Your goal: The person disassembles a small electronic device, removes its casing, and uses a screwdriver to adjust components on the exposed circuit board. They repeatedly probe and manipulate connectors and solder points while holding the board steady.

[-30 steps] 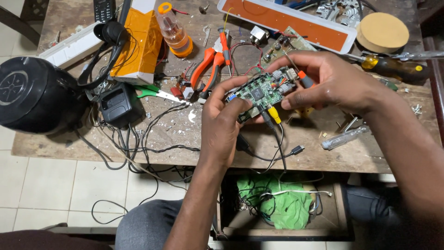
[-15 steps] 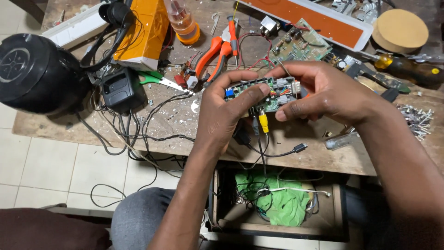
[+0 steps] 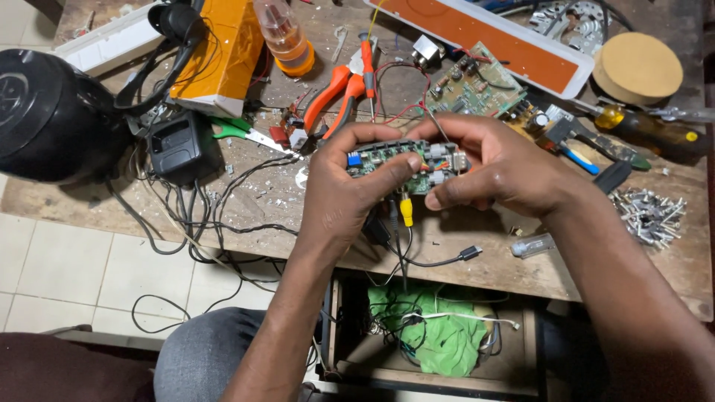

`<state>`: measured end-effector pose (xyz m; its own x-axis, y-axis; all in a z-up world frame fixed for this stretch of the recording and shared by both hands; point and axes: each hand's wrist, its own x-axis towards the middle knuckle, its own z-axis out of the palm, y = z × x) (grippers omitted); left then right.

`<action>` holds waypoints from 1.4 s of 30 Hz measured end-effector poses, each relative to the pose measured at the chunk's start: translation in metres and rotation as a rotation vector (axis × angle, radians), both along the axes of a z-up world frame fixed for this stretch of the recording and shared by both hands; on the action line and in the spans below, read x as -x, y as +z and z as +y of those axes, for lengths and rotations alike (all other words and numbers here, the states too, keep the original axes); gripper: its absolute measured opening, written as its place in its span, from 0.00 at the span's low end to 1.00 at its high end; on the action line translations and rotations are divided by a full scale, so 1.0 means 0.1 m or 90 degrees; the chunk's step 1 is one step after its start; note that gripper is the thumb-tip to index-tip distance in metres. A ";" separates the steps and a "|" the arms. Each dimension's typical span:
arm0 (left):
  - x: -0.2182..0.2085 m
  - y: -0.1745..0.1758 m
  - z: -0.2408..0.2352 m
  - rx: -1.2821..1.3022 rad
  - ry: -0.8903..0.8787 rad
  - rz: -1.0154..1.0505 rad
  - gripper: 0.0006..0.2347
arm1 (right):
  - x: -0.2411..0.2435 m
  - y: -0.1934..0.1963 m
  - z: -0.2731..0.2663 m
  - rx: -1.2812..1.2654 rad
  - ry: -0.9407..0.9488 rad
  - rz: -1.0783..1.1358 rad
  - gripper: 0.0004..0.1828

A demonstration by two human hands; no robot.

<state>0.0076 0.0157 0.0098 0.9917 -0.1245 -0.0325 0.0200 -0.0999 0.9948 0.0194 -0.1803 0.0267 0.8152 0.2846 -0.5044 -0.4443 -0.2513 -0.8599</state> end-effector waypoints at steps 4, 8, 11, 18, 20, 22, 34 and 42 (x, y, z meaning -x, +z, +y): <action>0.01 -0.02 -0.02 -0.022 0.008 -0.019 0.11 | -0.01 -0.12 -0.03 -0.052 0.007 -0.036 0.37; 0.02 -0.05 -0.02 0.035 0.035 0.030 0.12 | -0.04 -0.13 -0.02 0.051 0.011 -0.046 0.38; 0.01 -0.08 -0.01 0.035 0.048 0.023 0.11 | -0.06 -0.10 -0.02 0.078 0.007 -0.073 0.38; 0.02 0.02 -0.03 0.117 0.061 0.101 0.11 | -0.07 -0.11 -0.03 -0.034 -0.033 -0.062 0.35; 0.02 -0.01 -0.02 0.107 0.053 0.082 0.12 | -0.07 -0.14 -0.07 -0.050 -0.040 -0.059 0.35; 0.01 -0.08 -0.01 0.098 0.044 0.063 0.14 | -0.07 -0.16 -0.09 -0.067 -0.048 -0.056 0.35; 0.03 -0.07 -0.05 0.338 -0.052 0.138 0.24 | -0.10 -0.16 -0.21 -0.110 -0.068 -0.118 0.32; 0.07 0.03 0.02 0.252 -0.142 0.188 0.30 | -0.08 -0.11 -0.29 -0.130 -0.070 -0.116 0.31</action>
<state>0.0009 0.0172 0.0127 0.8957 -0.3900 -0.2135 0.3252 0.2472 0.9128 0.0277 -0.2092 0.0155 0.9185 0.2708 -0.2880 -0.2929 -0.0232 -0.9559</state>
